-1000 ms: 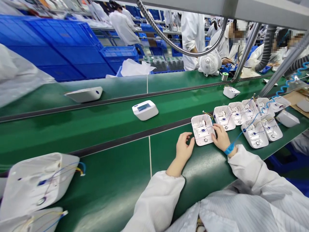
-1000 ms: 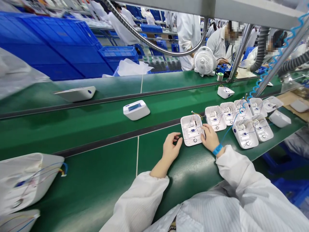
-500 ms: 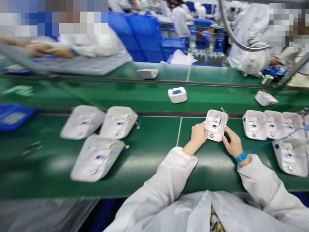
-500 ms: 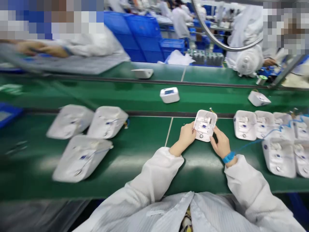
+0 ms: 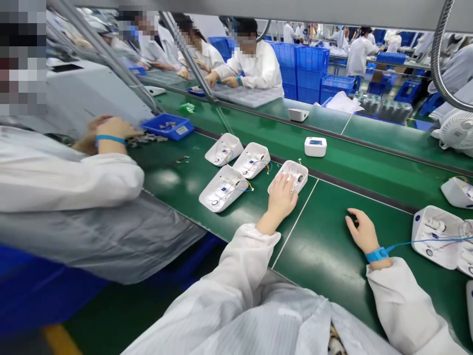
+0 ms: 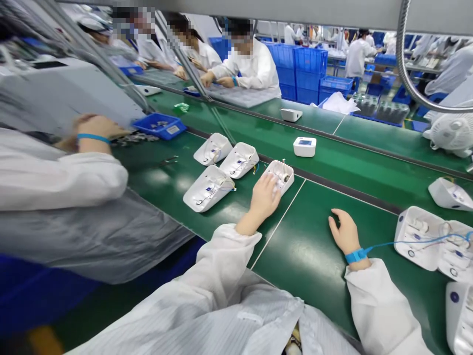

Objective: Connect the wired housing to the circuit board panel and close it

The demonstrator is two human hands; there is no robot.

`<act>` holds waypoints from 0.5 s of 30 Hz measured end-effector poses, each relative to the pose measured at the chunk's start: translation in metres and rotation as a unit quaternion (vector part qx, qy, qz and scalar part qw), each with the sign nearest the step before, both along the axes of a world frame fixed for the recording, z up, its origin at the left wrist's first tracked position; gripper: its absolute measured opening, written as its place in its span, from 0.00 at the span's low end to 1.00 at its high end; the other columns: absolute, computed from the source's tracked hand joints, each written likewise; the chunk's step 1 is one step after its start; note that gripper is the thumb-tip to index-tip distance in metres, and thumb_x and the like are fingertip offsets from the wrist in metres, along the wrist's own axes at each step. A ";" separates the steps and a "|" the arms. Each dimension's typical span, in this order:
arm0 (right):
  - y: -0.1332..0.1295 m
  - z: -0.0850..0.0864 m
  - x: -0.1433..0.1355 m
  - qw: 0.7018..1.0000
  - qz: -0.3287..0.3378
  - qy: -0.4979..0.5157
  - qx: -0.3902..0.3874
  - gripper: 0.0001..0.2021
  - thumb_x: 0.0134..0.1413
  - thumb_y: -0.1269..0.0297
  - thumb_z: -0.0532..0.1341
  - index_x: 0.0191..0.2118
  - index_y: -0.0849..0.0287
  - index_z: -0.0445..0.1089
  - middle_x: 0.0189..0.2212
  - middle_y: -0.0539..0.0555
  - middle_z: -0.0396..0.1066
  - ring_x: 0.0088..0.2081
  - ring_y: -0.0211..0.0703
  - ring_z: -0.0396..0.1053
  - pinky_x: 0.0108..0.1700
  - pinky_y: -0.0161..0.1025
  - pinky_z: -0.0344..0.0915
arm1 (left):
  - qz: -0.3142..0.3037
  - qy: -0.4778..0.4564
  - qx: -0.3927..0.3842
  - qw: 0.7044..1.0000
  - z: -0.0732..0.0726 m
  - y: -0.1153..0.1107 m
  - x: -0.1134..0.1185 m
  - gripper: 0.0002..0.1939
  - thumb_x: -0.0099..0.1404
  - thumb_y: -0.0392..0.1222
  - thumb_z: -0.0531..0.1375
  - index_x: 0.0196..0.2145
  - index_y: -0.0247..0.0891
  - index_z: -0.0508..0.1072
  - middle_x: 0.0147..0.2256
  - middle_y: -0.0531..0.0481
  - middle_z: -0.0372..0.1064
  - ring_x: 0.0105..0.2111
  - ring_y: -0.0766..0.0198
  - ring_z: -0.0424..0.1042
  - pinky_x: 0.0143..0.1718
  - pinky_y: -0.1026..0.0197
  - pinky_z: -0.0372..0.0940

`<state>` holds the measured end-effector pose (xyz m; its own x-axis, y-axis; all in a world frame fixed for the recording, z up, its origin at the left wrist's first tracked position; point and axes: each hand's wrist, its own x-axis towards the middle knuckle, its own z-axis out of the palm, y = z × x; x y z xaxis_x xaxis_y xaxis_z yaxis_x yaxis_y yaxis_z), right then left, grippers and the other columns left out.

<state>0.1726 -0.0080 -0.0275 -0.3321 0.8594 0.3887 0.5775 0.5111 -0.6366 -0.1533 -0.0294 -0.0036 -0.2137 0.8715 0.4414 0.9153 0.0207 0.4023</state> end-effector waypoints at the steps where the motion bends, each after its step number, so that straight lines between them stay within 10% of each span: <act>1: 0.000 0.000 0.001 1.000 0.005 0.005 -0.002 0.17 0.65 0.53 0.56 0.48 0.58 0.73 0.47 0.62 0.76 0.47 0.55 0.75 0.42 0.52 0.76 | -0.014 0.017 -0.015 1.000 -0.004 0.000 0.001 0.25 0.67 0.39 0.56 0.61 0.35 0.66 0.66 0.35 0.58 0.68 0.44 0.54 0.67 0.41 0.54; 15: 0.005 0.001 0.005 0.999 0.031 0.012 0.003 0.14 0.63 0.54 0.57 0.42 0.57 0.75 0.47 0.62 0.76 0.48 0.55 0.75 0.41 0.50 0.76 | 0.100 -0.002 -0.051 0.994 -0.015 0.033 -0.064 0.26 0.65 0.32 0.53 0.60 0.23 0.63 0.64 0.25 0.56 0.67 0.40 0.54 0.66 0.40 0.55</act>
